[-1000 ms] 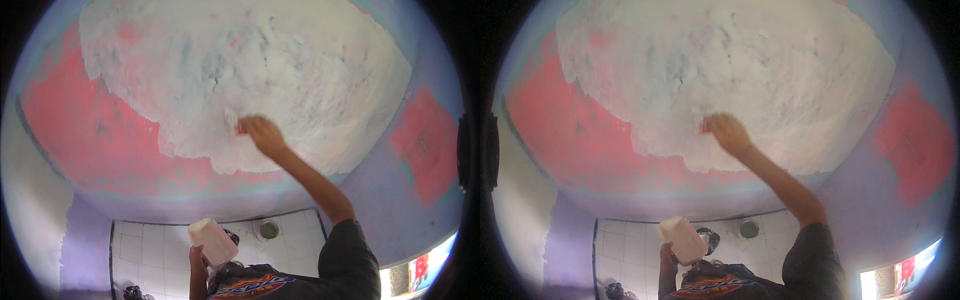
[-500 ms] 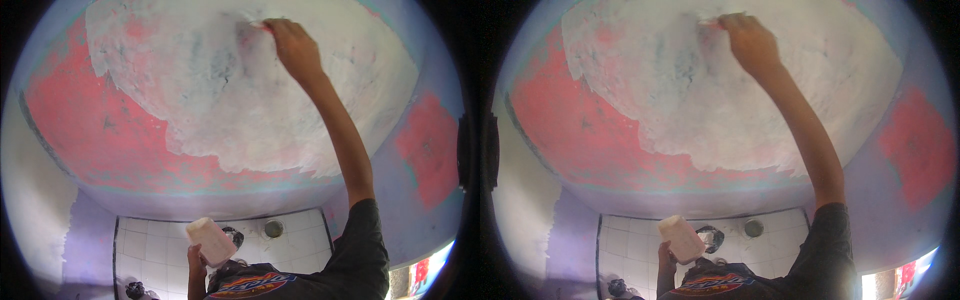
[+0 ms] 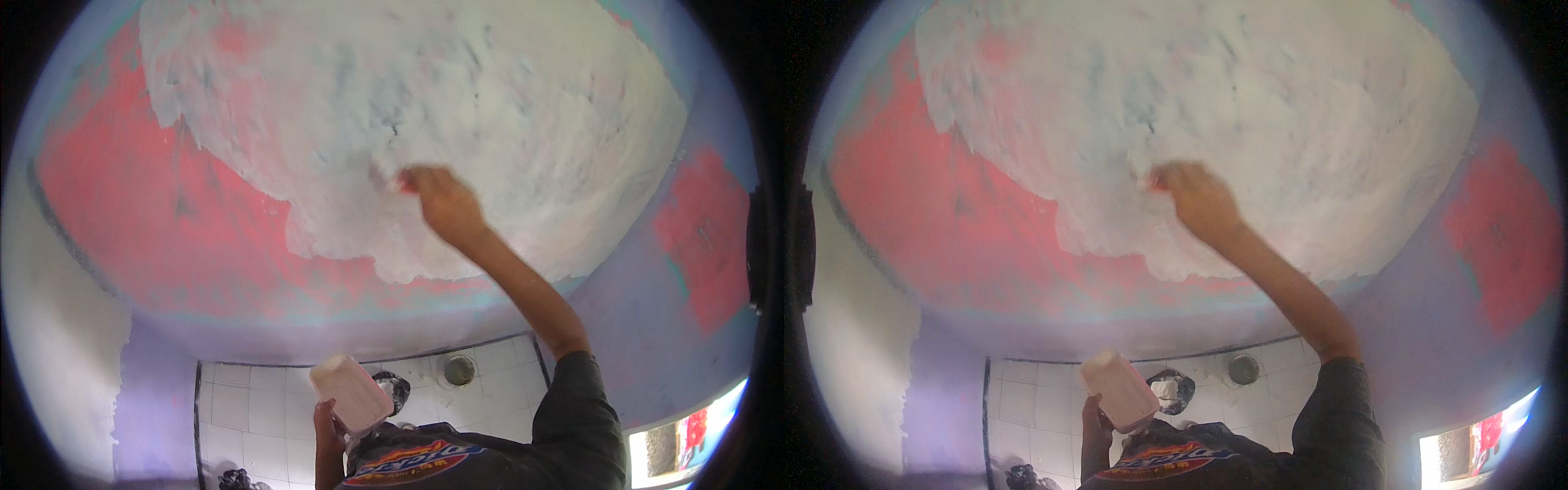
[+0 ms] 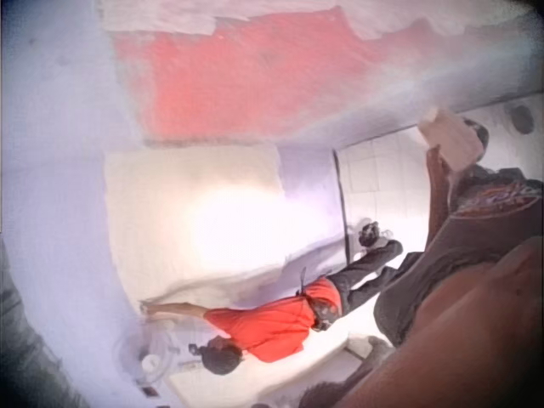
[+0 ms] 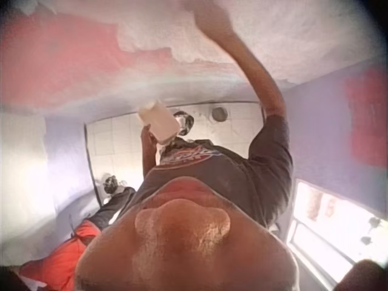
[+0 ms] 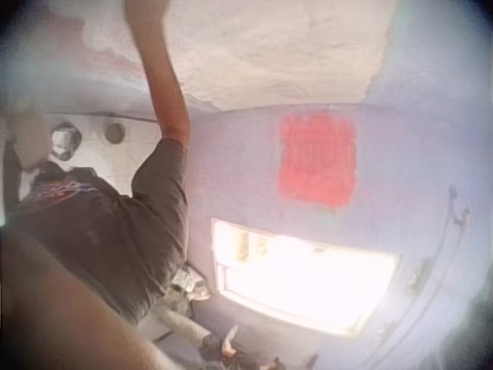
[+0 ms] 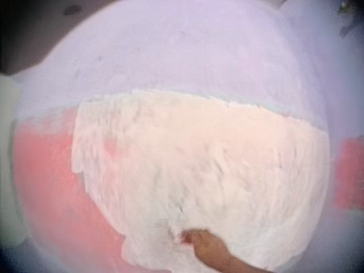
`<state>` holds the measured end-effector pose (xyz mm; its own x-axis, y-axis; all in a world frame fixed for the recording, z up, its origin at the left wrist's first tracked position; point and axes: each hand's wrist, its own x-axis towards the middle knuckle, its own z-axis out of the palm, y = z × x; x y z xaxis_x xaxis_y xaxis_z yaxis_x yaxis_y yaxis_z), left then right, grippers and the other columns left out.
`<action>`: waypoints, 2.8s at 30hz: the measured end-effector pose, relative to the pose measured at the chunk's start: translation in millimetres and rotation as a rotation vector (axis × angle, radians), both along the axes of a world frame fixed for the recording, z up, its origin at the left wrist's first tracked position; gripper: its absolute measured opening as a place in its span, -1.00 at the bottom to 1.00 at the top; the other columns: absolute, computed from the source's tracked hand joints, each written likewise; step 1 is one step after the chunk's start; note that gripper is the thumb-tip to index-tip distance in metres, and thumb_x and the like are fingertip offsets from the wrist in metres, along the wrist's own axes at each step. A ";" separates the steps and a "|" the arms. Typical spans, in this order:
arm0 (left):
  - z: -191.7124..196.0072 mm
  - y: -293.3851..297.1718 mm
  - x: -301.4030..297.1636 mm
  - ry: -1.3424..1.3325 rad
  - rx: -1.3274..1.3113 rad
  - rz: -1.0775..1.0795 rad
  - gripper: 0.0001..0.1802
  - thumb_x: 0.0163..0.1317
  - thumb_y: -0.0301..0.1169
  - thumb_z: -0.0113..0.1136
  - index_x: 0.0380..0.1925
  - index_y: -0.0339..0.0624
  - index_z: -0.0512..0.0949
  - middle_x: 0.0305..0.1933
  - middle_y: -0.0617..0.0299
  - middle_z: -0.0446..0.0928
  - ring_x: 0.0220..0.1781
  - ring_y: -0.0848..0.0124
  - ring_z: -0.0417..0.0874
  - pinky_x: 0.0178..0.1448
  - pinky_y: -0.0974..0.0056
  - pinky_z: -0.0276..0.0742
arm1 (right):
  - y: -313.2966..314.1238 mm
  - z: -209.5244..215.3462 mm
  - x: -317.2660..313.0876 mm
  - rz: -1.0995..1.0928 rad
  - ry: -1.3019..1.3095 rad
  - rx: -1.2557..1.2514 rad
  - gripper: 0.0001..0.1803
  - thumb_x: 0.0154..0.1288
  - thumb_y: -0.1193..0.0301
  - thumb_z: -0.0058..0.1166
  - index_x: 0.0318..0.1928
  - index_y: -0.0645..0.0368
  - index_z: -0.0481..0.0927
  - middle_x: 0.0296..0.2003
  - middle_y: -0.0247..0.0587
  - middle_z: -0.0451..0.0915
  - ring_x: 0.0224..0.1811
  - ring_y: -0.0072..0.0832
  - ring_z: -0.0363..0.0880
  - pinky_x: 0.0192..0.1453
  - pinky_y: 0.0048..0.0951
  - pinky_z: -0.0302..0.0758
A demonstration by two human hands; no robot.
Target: The person repeatedly scoops white paint from a small container and applies it to the ceiling using a sponge. The ceiling is partially painted white over a pink and blue base. Another person is visible in the background working on a wall.
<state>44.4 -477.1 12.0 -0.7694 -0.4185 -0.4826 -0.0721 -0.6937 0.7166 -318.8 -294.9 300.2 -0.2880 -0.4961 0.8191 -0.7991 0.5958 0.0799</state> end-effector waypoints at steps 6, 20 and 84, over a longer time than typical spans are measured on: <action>-11.4 -54.1 -13.1 -0.022 -0.050 -0.054 -0.39 0.29 -0.10 0.19 0.25 -0.19 0.37 0.18 0.07 0.55 0.22 0.10 0.63 0.15 -0.03 0.60 | 27.8 110.7 -7.3 -0.258 0.325 -0.282 -0.51 0.28 0.68 0.05 0.23 0.16 0.55 0.12 -0.06 0.61 0.16 -0.06 0.57 0.25 -0.15 0.53; 4.3 -165.4 -54.4 0.063 -0.137 -0.232 -0.42 0.28 -0.13 0.22 0.23 -0.15 0.38 0.14 0.07 0.52 0.18 0.12 0.63 0.12 -0.02 0.62 | 41.5 15.7 -5.9 -0.284 0.115 -0.199 -0.58 0.34 0.58 -0.03 0.15 0.02 0.64 0.09 -0.15 0.69 0.12 -0.16 0.65 0.25 -0.15 0.56; -8.7 -19.0 -9.0 0.008 -0.073 -0.124 -0.42 0.26 -0.08 0.22 0.17 -0.19 0.41 0.13 0.09 0.53 0.13 0.12 0.67 0.08 -0.03 0.67 | 90.5 179.8 -59.9 -0.300 0.531 -0.185 -0.68 0.40 0.55 0.00 0.09 0.04 0.64 -0.03 -0.16 0.71 0.03 -0.14 0.67 0.11 -0.21 0.61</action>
<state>35.4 -496.1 3.2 -0.8210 -0.3534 -0.4484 -0.1488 -0.6258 0.7657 -378.7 -204.3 480.0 0.0763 -0.2938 0.9528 -0.4748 0.8296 0.2938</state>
